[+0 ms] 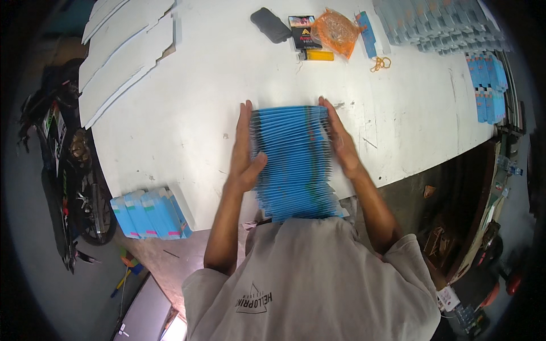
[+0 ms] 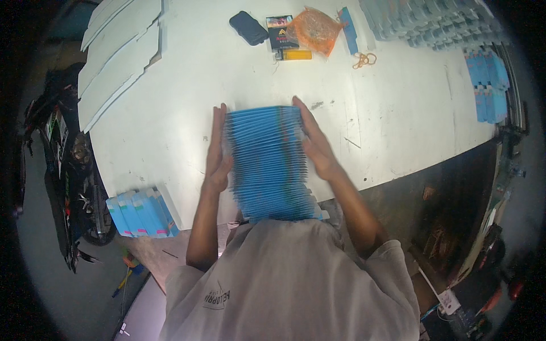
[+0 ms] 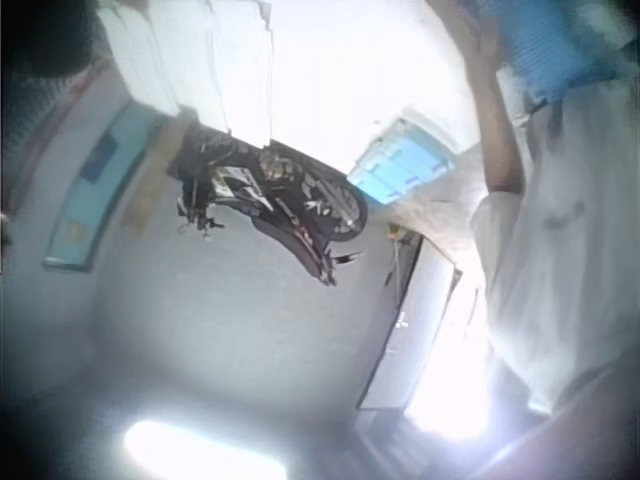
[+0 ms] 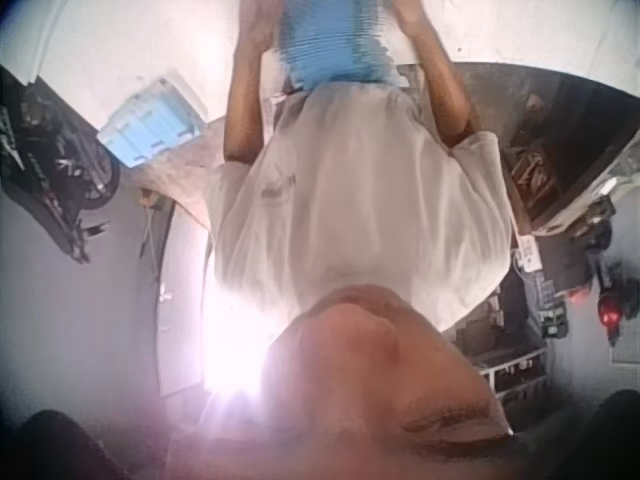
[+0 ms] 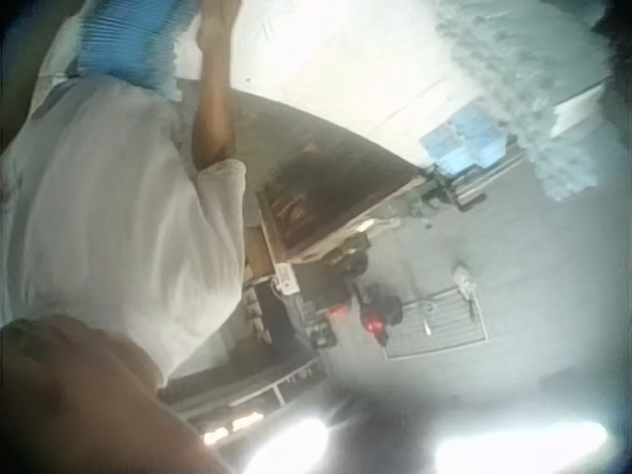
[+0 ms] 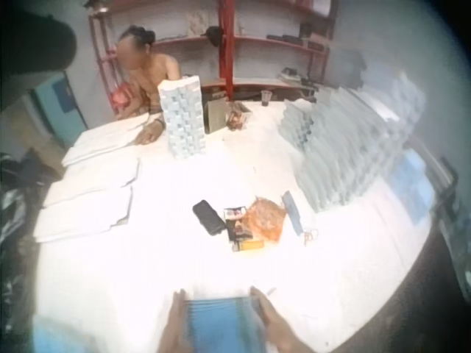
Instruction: The person repeatedly gathers and aligns stacks of blue paper sheets on a white table, then places them aside. The person also handles white paper sheets, folding or arranging them into smaller stacks. The workspace contains various items including rubber bands and a mobile phone.
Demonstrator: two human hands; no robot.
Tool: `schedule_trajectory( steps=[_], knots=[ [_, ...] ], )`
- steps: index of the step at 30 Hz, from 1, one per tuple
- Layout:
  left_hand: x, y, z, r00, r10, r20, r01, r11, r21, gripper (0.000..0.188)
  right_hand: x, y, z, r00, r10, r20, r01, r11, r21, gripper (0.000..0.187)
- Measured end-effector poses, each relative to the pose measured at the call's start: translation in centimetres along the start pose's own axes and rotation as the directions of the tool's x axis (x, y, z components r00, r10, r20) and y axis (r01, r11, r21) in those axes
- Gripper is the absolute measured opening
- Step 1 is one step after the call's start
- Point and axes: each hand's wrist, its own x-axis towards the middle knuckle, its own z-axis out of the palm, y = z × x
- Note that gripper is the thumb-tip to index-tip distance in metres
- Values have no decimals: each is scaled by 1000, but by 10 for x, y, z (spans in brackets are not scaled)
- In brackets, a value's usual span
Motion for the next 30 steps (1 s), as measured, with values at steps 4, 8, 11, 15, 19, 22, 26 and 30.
schedule_trajectory(
  steps=[4, 8, 11, 15, 19, 22, 26, 30],
  knots=[
    [12, -8, 5, 998, 58, 17, -60, 957, 284, 112, 16, 1, 15, 983, -100, -156, 76, 985, -155, 115],
    [13, -9, -2, 997, 70, -14, -69, 994, 86, 112, 10, 10, 7, 987, -118, -107, 118, 993, -8, 108],
    [10, 2, 3, 992, 128, 23, -127, 918, 376, 110, 0, -4, 10, 992, -71, -103, 62, 994, -86, 98],
    [-3, 1, 3, 995, 24, 101, -78, 811, 580, 109, -8, -2, -1, 994, -111, -7, 91, 845, -526, 90],
    [-8, 22, -4, 986, -78, 145, -24, 805, 593, 110, -7, -22, -3, 998, -58, 23, 58, 752, -657, 84],
    [-19, -5, 10, 993, 89, 77, -113, 907, 405, 111, -13, -8, 7, 991, -132, -22, 101, 845, -524, 89],
    [-40, -9, -3, 993, 68, 95, -78, 992, 103, 116, -36, 4, 7, 998, -50, -48, 57, 986, 160, 113],
    [-41, -4, 19, 991, 117, -64, -107, 985, 138, 118, -36, -3, 35, 993, -76, -90, 68, 994, -88, 130]
  ],
)
